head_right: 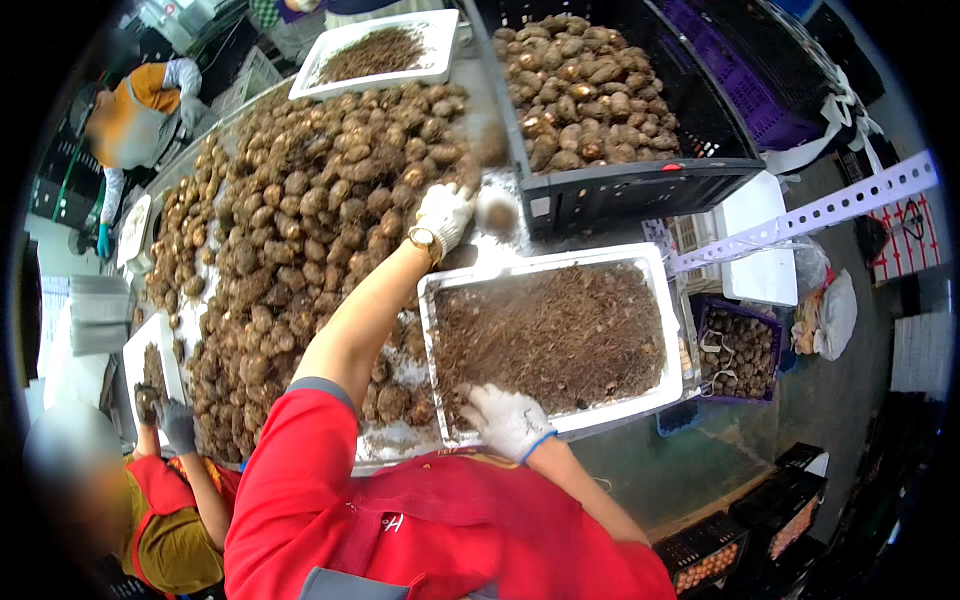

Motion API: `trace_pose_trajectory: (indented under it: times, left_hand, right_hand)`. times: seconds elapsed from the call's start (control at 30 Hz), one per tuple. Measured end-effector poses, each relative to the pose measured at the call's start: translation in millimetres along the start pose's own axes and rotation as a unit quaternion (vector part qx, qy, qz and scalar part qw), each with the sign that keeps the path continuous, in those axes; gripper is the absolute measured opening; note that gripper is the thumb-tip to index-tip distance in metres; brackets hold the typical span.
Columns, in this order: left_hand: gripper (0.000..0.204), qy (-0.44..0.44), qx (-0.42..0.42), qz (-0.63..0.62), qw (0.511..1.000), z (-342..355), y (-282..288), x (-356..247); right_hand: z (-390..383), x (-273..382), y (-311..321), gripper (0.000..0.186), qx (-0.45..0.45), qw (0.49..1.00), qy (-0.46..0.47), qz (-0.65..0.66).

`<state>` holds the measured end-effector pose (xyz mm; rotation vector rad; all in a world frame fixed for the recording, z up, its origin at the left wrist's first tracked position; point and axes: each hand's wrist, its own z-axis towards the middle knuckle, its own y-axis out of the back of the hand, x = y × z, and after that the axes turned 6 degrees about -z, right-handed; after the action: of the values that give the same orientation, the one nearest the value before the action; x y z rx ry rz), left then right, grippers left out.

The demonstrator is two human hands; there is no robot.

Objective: The person peels yams by hand using a fibrous material to scrub the skin off. They pick up a yam from a large pile on a table, rub it with the fibrous material, and place the cleaned yam into a white container. The process is repeated continuously.

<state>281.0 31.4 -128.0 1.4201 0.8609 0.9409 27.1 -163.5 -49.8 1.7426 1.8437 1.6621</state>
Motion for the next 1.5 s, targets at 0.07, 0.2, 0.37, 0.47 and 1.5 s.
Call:
trace_pose_trajectory:
  times: [0.07,0.2,0.37,0.47,1.5]
  left_hand:
    - [0.023,0.048,0.01,-0.031,0.998,14.0,5.0,-6.3]
    - [0.024,0.067,-0.03,-0.125,0.989,4.7,25.6,5.0]
    - [0.039,0.245,-0.049,-0.737,0.628,-91.5,65.1,7.3]
    - [0.053,0.092,-0.056,-0.971,0.216,-166.6,117.1,-48.0]
    - [0.047,0.233,-0.02,-0.972,0.035,-245.0,78.2,-125.4]
  right_hand:
    - [-5.0,-3.0,3.1,0.035,-0.007,1.0,-0.003,0.017]
    - [-10.5,-20.4,-0.7,0.033,-0.149,0.987,0.004,0.052]
    - [11.8,-23.9,41.4,0.056,-0.319,0.938,-0.038,0.13]
    - [30.6,1.1,74.5,0.071,-0.38,0.924,0.001,0.051]
    - [10.8,20.4,43.4,0.016,-0.372,0.899,0.204,0.105]
